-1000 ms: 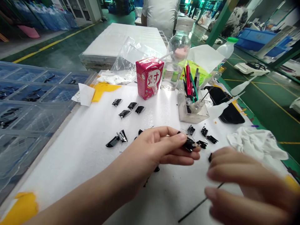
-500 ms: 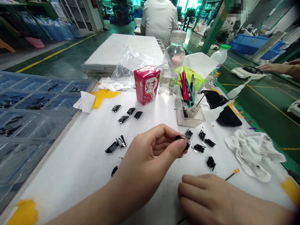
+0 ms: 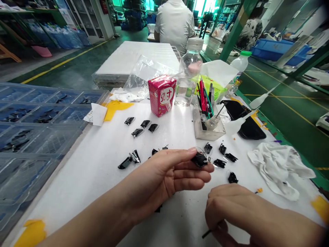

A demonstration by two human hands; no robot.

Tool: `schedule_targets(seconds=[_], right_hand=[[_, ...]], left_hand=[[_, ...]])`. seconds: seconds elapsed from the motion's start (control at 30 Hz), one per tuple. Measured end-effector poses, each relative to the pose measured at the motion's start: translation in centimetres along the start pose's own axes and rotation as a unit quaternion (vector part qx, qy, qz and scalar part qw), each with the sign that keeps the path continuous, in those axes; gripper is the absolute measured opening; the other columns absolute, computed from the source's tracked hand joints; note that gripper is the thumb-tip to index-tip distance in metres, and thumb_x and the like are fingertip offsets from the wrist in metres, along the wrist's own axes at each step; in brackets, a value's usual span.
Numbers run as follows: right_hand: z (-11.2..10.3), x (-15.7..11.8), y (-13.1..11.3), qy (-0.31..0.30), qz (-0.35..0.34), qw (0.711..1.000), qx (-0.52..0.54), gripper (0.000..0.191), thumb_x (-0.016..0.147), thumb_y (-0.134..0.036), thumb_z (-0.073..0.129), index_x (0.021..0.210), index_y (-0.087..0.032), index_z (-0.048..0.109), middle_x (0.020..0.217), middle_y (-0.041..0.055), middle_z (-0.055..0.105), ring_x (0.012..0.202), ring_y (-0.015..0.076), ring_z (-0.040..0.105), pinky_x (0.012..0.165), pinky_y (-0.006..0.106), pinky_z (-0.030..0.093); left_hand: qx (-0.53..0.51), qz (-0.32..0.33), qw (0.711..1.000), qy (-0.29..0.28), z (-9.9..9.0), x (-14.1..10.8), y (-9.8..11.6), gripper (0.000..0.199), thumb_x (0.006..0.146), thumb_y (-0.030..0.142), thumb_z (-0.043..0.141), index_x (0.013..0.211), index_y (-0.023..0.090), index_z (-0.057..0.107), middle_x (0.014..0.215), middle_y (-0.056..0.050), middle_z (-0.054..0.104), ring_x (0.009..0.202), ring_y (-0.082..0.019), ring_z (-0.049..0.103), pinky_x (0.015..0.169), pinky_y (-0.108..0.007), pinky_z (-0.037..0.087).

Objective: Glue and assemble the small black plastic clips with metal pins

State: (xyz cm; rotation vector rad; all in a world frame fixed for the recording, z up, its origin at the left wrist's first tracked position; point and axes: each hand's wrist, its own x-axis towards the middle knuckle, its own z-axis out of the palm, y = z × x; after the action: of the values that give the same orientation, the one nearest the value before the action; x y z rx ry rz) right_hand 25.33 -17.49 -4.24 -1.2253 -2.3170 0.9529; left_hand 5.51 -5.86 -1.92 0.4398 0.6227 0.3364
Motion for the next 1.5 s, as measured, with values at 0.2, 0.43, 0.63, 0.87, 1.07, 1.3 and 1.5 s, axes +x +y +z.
schedule_targets(seconds=[0.2, 0.43, 0.63, 0.87, 1.07, 1.3, 1.5], right_hand=[[-1.6, -0.7, -1.0, 0.071, 0.058, 0.996, -0.014, 0.018, 0.089, -0.020, 0.070, 0.097, -0.029, 0.056, 0.078, -0.0032, 0.065, 0.065, 0.0140, 0.064, 0.060, 0.020, 0.057], [-1.1, 0.4, -0.8, 0.264, 0.014, 0.961, -0.086, 0.016, 0.097, -0.015, 0.052, 0.108, -0.028, 0.052, 0.076, -0.0022, 0.064, 0.062, 0.0124, 0.064, 0.051, 0.015, 0.052], [-1.0, 0.7, -0.3, 0.234, -0.034, 0.969, -0.074, 0.030, 0.092, -0.005, 0.051, 0.113, -0.026, 0.050, 0.078, -0.0024, 0.059, 0.058, 0.0115, 0.056, 0.057, 0.019, 0.052], [-1.4, 1.3, -0.6, 0.236, -0.057, 0.966, -0.091, 0.028, 0.091, 0.000, 0.046, 0.107, -0.022, 0.052, 0.069, -0.0045, 0.051, 0.053, 0.0103, 0.049, 0.050, 0.019, 0.043], [-1.6, 1.7, -0.1, 0.234, -0.058, 0.955, -0.174, 0.021, 0.096, -0.003, 0.042, 0.101, -0.019, 0.055, 0.062, -0.0030, 0.053, 0.050, 0.0111, 0.050, 0.046, 0.022, 0.039], [-1.4, 2.0, -0.1, 0.270, -0.057, 0.947, -0.162, 0.022, 0.097, 0.000, 0.043, 0.104, -0.020, 0.051, 0.065, -0.0050, 0.057, 0.051, 0.0076, 0.053, 0.051, 0.016, 0.044], [-1.2, 1.7, 0.2, 0.257, -0.056, 0.945, -0.193, 0.022, 0.098, 0.000, 0.045, 0.109, -0.018, 0.052, 0.072, -0.0030, 0.059, 0.059, 0.0092, 0.056, 0.056, 0.018, 0.044]], left_hand=[[0.117, 0.051, 0.992, 0.021, 0.4, 0.0, 0.1, 0.016, 0.086, 0.026, 0.081, 0.080, 0.014, 0.072, 0.077, 0.000, 0.079, 0.068, -0.008, 0.073, 0.066, -0.012, 0.059], [0.393, 0.203, 0.891, 0.106, 0.9, -0.4, -0.7, 0.014, 0.077, 0.018, 0.084, 0.084, 0.020, 0.073, 0.078, 0.003, 0.076, 0.074, -0.014, 0.070, 0.072, -0.021, 0.056], [0.532, 0.308, 0.783, 0.095, 0.6, -0.6, -1.5, 0.002, 0.087, 0.027, 0.077, 0.087, 0.024, 0.076, 0.081, 0.004, 0.081, 0.071, -0.015, 0.075, 0.069, -0.021, 0.057], [0.576, 0.333, 0.742, 0.084, 0.6, -0.7, -1.8, 0.005, 0.090, 0.025, 0.073, 0.088, 0.022, 0.077, 0.084, 0.003, 0.082, 0.073, -0.013, 0.076, 0.068, -0.019, 0.057], [0.566, 0.287, 0.771, 0.048, 0.6, -0.4, -1.7, 0.012, 0.091, 0.020, 0.068, 0.089, 0.025, 0.078, 0.084, 0.004, 0.080, 0.074, -0.014, 0.074, 0.071, -0.022, 0.054], [0.580, 0.225, 0.782, 0.042, 0.6, -0.3, -1.4, 0.014, 0.090, 0.021, 0.068, 0.078, 0.019, 0.074, 0.073, 0.005, 0.072, 0.069, -0.012, 0.066, 0.064, -0.021, 0.047], [0.599, 0.265, 0.755, 0.023, 0.7, -0.2, -1.6, 0.012, 0.088, 0.014, 0.068, 0.077, 0.017, 0.071, 0.069, 0.005, 0.067, 0.065, -0.009, 0.063, 0.063, -0.020, 0.045]])
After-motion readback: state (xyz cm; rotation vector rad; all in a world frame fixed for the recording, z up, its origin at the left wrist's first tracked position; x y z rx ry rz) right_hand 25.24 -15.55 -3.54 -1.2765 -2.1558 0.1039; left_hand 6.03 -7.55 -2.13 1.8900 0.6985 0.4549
